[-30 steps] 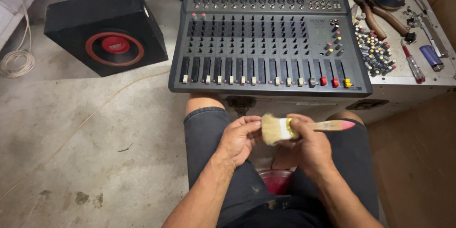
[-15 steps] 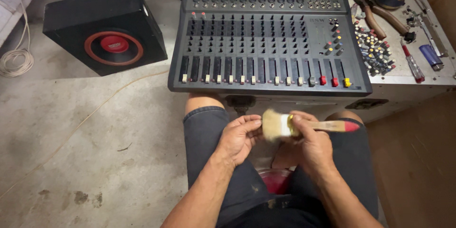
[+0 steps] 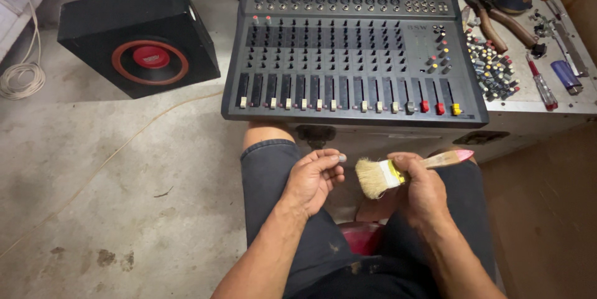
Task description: The person sits on the floor with an audio mixing console on a case in front of them. They hold a small white object in one hand and repeatedly brush it with a wide bristle brush held in the other hand, continuing the brushing motion throughout the episode.
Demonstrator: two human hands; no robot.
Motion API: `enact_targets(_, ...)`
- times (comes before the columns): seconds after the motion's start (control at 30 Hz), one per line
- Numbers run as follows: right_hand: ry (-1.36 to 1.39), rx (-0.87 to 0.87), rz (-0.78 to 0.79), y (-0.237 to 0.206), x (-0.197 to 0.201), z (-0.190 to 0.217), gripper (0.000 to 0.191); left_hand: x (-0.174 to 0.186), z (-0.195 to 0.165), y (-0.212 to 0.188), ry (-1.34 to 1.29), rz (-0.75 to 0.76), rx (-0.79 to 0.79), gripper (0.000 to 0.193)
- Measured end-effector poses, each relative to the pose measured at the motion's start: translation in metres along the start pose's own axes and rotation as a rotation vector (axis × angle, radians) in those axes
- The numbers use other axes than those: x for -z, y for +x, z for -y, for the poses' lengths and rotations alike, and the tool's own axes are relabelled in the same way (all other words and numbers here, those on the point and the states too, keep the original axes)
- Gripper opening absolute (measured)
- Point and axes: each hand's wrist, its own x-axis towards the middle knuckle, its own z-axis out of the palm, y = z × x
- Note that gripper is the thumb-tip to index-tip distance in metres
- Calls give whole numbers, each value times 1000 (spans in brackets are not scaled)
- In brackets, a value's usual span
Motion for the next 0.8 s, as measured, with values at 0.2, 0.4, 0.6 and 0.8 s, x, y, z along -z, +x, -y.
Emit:
enact_targets(0.2, 81, 1, 22, 2, 1, -1, 23, -3, -1, -1, -9, -6, -4, 11)
enact_targets(0.4, 73, -6, 12, -1, -1, 2, 23, -6, -1, 0, -78, 4, -5, 10)
enact_targets(0.6, 67, -8, 1, -4, -4, 2, 23, -6, -2, -1, -93, 15, -4, 11)
enact_targets(0.8, 83, -10, 14, -3, -5, 1, 23, -8, -3, -3, -66, 30, -7, 12)
